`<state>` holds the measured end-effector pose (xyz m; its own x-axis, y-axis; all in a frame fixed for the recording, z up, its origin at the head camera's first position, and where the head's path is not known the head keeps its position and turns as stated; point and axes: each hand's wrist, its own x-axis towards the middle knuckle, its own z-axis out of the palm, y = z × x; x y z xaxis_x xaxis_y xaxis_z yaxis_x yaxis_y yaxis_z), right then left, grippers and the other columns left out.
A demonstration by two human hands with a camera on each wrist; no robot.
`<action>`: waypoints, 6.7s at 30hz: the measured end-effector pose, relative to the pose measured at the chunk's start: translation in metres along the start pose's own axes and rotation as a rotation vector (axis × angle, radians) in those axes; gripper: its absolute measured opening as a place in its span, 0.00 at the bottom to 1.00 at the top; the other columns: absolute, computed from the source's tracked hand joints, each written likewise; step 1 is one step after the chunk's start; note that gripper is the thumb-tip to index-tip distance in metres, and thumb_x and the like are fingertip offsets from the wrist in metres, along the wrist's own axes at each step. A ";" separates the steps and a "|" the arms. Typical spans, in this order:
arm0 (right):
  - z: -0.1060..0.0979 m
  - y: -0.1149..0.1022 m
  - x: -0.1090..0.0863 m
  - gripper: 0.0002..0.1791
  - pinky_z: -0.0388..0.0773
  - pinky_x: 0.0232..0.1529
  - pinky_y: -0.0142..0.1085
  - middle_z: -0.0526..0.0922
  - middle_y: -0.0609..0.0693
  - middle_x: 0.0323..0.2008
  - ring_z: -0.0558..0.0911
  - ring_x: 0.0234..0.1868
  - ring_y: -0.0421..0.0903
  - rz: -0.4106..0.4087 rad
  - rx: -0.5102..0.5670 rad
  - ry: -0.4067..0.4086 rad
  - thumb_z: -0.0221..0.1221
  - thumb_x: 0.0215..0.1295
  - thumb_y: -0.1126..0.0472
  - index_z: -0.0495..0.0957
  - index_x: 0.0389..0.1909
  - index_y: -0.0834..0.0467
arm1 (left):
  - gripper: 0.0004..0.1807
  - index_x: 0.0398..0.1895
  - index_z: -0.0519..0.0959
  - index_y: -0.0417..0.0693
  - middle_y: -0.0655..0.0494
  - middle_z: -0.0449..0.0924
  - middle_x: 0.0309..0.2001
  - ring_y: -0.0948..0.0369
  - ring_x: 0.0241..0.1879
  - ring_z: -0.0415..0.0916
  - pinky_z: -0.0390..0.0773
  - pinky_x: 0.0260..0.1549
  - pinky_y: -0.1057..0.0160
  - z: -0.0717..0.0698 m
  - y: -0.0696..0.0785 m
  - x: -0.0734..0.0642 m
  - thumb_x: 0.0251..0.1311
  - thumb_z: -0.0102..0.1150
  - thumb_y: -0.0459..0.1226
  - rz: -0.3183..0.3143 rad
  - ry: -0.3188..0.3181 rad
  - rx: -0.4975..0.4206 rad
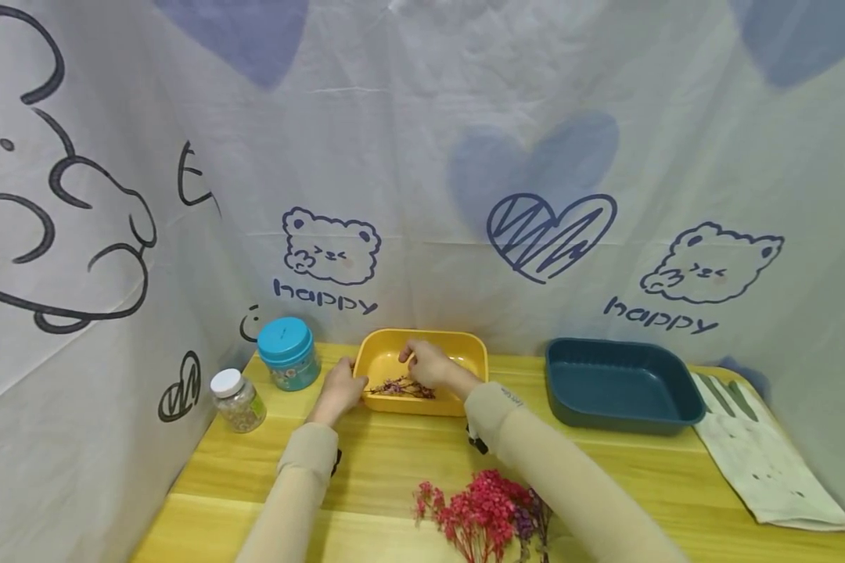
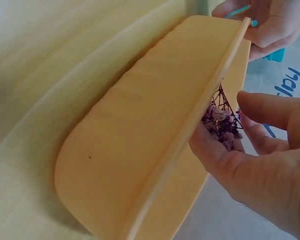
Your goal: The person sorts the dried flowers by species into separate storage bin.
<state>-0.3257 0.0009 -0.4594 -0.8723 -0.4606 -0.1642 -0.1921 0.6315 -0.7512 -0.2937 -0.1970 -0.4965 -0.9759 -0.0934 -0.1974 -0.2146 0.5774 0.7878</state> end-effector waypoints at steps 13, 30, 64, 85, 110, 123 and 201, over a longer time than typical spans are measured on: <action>-0.018 0.002 -0.020 0.19 0.79 0.39 0.39 0.81 0.62 0.55 0.80 0.42 0.50 0.034 -0.124 -0.056 0.59 0.76 0.63 0.75 0.63 0.65 | 0.26 0.74 0.63 0.31 0.28 0.71 0.67 0.40 0.59 0.81 0.90 0.46 0.54 0.003 0.003 0.000 0.77 0.49 0.32 -0.007 -0.028 -0.021; -0.070 0.013 -0.082 0.44 0.60 0.81 0.62 0.55 0.66 0.82 0.60 0.81 0.65 0.062 -0.054 0.197 0.62 0.74 0.54 0.51 0.83 0.59 | 0.36 0.82 0.53 0.33 0.24 0.65 0.74 0.35 0.60 0.80 0.91 0.43 0.53 -0.009 0.005 0.006 0.74 0.50 0.30 -0.015 -0.065 -0.031; -0.061 0.089 -0.226 0.41 0.82 0.54 0.56 0.74 0.68 0.64 0.80 0.58 0.63 0.141 -0.070 0.142 0.71 0.67 0.52 0.66 0.76 0.59 | 0.28 0.75 0.63 0.28 0.26 0.71 0.66 0.47 0.42 0.85 0.91 0.39 0.55 -0.006 0.002 0.006 0.77 0.47 0.31 -0.019 -0.099 -0.044; -0.029 0.114 -0.239 0.25 0.80 0.60 0.57 0.83 0.55 0.57 0.81 0.60 0.57 0.197 -0.045 -0.006 0.70 0.68 0.51 0.78 0.60 0.58 | 0.29 0.77 0.61 0.30 0.28 0.71 0.66 0.49 0.44 0.83 0.91 0.39 0.58 -0.004 -0.001 0.010 0.77 0.46 0.32 -0.029 -0.086 -0.041; -0.073 0.119 -0.238 0.11 0.82 0.41 0.31 0.87 0.54 0.44 0.83 0.44 0.43 -0.015 -0.009 0.162 0.69 0.68 0.60 0.84 0.47 0.61 | 0.27 0.76 0.62 0.31 0.27 0.71 0.67 0.46 0.45 0.84 0.91 0.39 0.56 -0.003 -0.004 0.009 0.78 0.45 0.33 -0.016 -0.085 -0.041; -0.084 0.092 -0.209 0.11 0.82 0.51 0.45 0.88 0.53 0.48 0.82 0.48 0.47 -0.027 -0.078 0.250 0.69 0.69 0.57 0.86 0.48 0.55 | 0.24 0.73 0.66 0.31 0.27 0.72 0.66 0.42 0.49 0.85 0.91 0.40 0.55 -0.002 -0.003 0.007 0.78 0.45 0.32 -0.008 -0.072 -0.036; -0.050 0.064 -0.037 0.14 0.80 0.52 0.45 0.81 0.53 0.45 0.77 0.47 0.50 0.131 -0.390 0.353 0.70 0.68 0.54 0.84 0.49 0.56 | 0.22 0.69 0.69 0.32 0.29 0.76 0.62 0.45 0.49 0.84 0.91 0.38 0.57 0.016 -0.009 0.004 0.77 0.47 0.33 0.017 -0.031 -0.023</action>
<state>-0.3285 0.0891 -0.4692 -0.9853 -0.1672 0.0349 -0.1656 0.8850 -0.4352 -0.2945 -0.1898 -0.5136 -0.9778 -0.0579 -0.2014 -0.1988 0.5599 0.8044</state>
